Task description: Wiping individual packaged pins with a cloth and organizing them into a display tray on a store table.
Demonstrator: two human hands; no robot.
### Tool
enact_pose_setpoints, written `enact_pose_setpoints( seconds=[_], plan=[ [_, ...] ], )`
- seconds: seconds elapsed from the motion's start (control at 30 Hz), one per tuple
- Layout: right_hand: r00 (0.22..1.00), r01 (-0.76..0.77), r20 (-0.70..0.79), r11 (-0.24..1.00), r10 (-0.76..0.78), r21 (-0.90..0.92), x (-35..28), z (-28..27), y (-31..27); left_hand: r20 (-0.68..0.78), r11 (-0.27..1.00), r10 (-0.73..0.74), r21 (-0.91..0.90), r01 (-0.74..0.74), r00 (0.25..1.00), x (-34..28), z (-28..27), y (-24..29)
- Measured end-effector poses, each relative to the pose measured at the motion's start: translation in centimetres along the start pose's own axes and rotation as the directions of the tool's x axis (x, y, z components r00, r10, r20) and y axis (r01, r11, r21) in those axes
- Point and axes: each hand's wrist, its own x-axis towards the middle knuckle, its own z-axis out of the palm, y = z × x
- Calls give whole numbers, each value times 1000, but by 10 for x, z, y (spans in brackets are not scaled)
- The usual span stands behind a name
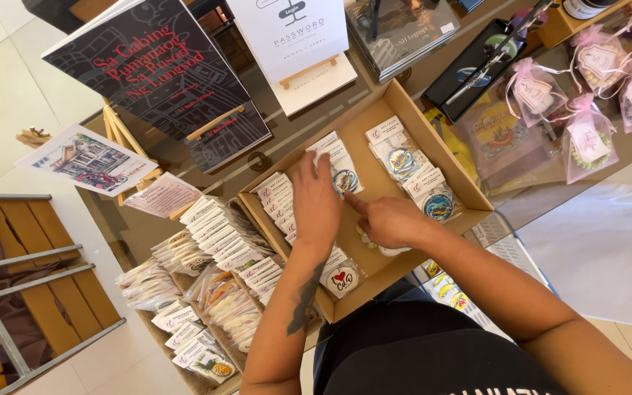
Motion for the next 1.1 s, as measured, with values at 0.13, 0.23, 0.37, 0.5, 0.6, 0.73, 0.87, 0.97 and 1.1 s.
enact_pose_setpoints(
  seconds=[0.13, 0.23, 0.37, 0.5, 0.6, 0.73, 0.87, 0.97, 1.1],
  plan=[
    [1000, -6, 8, 1000, 6, 27, -14, -9, 1, 121, 998, 60, 0, -61, 991, -13, 54, -22],
    [999, -34, -22, 998, 35, 43, -20, -11, 9, 85, 977, 163, 126, -172, 983, -24, 70, -19],
    [996, -63, -60, 997, 66, 51, -9, -6, 26, 73, 961, 166, 210, -178, 983, -21, 66, -9],
    [999, -34, -37, 998, 36, 48, 2, 2, 30, 131, 959, 132, 235, -161, 982, -25, 74, -10],
    [999, -19, -47, 999, 22, 49, 8, 3, 30, 134, 963, 113, 229, -142, 985, -26, 74, -10],
    [998, -9, -63, 999, 12, 50, 9, -3, 25, 141, 969, 88, 218, -118, 986, -25, 72, -13],
    [997, 1, -81, 998, 4, 68, 4, -4, 23, 137, 973, 61, 214, -89, 989, -24, 79, -19],
    [997, 16, -77, 996, -9, 85, -9, -5, 21, 148, 979, 47, 189, -75, 988, -24, 79, -21],
    [995, 28, -94, 991, -15, 134, -36, -13, 21, 162, 983, 32, 172, -60, 986, -23, 62, -13]
  ],
)
